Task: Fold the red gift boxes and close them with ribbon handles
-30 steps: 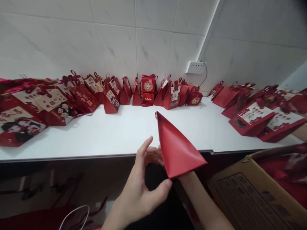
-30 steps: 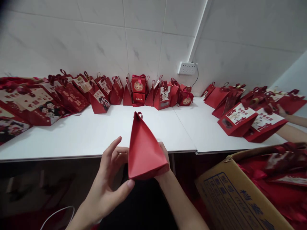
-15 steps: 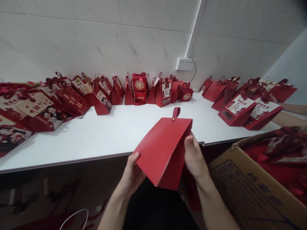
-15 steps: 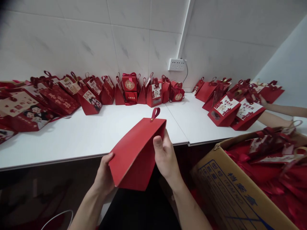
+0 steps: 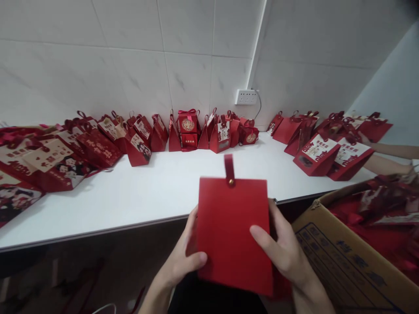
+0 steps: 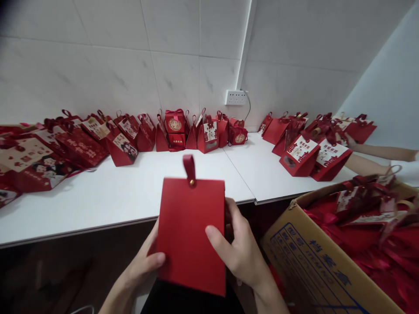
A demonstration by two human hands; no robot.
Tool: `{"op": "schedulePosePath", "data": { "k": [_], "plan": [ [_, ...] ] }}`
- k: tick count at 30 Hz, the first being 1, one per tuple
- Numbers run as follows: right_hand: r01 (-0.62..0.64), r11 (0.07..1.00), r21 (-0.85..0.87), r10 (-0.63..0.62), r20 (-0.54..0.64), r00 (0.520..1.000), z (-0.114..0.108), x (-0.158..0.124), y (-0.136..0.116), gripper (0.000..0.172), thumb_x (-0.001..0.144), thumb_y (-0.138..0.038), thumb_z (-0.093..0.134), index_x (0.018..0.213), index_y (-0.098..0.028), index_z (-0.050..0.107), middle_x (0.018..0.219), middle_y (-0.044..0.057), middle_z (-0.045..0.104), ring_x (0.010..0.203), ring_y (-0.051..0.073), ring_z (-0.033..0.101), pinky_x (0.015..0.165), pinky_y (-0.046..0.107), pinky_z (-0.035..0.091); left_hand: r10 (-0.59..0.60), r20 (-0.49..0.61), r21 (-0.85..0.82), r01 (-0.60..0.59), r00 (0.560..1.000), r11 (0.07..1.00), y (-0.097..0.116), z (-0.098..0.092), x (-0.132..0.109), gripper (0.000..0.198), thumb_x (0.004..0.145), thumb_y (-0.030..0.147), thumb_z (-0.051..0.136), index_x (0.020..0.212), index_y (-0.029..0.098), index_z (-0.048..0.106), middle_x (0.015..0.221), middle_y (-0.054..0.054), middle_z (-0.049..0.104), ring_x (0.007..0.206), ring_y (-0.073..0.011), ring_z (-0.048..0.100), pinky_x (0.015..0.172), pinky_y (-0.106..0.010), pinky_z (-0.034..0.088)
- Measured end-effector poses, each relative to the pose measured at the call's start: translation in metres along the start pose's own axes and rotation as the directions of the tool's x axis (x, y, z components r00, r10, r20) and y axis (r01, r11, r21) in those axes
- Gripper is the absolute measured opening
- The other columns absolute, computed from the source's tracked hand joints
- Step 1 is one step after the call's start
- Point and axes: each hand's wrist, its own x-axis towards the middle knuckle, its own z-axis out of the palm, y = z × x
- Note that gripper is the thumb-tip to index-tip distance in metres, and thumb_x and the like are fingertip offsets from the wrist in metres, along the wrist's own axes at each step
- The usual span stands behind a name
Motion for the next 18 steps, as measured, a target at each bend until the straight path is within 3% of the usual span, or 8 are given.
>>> {"op": "schedulePosePath", "data": {
  "k": [3,6,8,10,13,16,18],
  "plan": [
    [-0.049,0.999,-0.011,0.050,0.166,0.985,-0.004,-0.011,0.002,0.042,0.090,-0.039,0.053,0.129,-0.025,0.045,0.118,0.007,0.063,0.101,0.020,0.065,0.079,0.028,0.056,0.040,-0.078,0.142,-0.029,0.996,0.989,0.020,0.001,0.006,0.074,0.074,0.056,0.065,0.139,0.032,0.038,0.142,-0.008,0.045,0.129,-0.0325,0.043,0.101,-0.043,0.041],
    [0.020,0.976,-0.215,0.009,0.134,0.991,0.001,-0.018,0.004,0.043,0.085,-0.030,0.057,0.127,-0.026,0.048,0.120,0.005,0.063,0.105,0.021,0.063,0.085,0.029,0.055,0.157,-0.211,0.427,-0.053,0.965,0.902,0.046,0.016,0.021,0.043,0.085,0.050,0.056,0.123,0.029,0.054,0.126,-0.007,0.058,0.116,-0.0236,0.054,0.092,-0.033,0.046],
    [0.073,0.942,-0.328,-0.044,0.094,0.995,0.005,-0.021,0.005,0.046,0.082,-0.024,0.059,0.126,-0.028,0.048,0.120,0.003,0.062,0.108,0.021,0.062,0.089,0.029,0.053,0.234,-0.209,0.537,-0.089,0.950,0.839,0.059,0.026,0.032,0.028,0.089,0.045,0.053,0.106,0.025,0.063,0.102,-0.004,0.067,0.092,-0.0163,0.063,0.083,-0.028,0.047],
    [0.073,0.940,-0.333,-0.040,0.104,0.994,0.006,-0.023,0.005,0.045,0.083,-0.025,0.058,0.127,-0.028,0.048,0.119,0.004,0.063,0.106,0.020,0.063,0.086,0.028,0.054,0.270,-0.178,0.567,-0.126,0.946,0.814,0.069,0.032,0.040,0.023,0.090,0.042,0.053,0.091,0.021,0.064,0.077,0.000,0.067,0.068,-0.0117,0.061,0.075,-0.026,0.047],
    [0.078,0.947,-0.311,-0.044,0.116,0.992,0.006,-0.026,0.000,0.045,0.089,-0.039,0.051,0.132,-0.025,0.045,0.118,0.006,0.063,0.101,0.021,0.065,0.078,0.027,0.057,0.294,-0.145,0.585,-0.157,0.945,0.795,0.076,0.036,0.048,0.020,0.089,0.037,0.056,0.082,0.019,0.062,0.058,0.003,0.060,0.057,-0.0115,0.057,0.069,-0.026,0.046],
    [0.255,0.844,-0.472,-0.219,0.131,0.967,0.018,-0.029,-0.008,0.065,0.087,-0.063,0.044,0.136,-0.022,0.044,0.119,0.010,0.062,0.102,0.024,0.065,0.080,0.030,0.058,0.375,-0.174,0.676,-0.167,0.911,0.718,0.075,0.035,0.054,0.015,0.087,0.032,0.057,0.082,0.019,0.063,0.067,0.001,0.062,0.065,-0.0127,0.057,0.069,-0.025,0.045],
    [0.470,0.700,-0.537,-0.391,0.262,0.882,0.032,-0.030,-0.012,0.057,0.088,-0.060,0.047,0.130,-0.023,0.052,0.118,0.009,0.064,0.108,0.024,0.063,0.092,0.035,0.054,0.442,-0.192,0.718,-0.182,0.876,0.672,0.071,0.034,0.057,0.015,0.087,0.031,0.057,0.080,0.019,0.063,0.077,0.000,0.062,0.074,-0.0131,0.057,0.074,-0.025,0.044]
  ]
}}
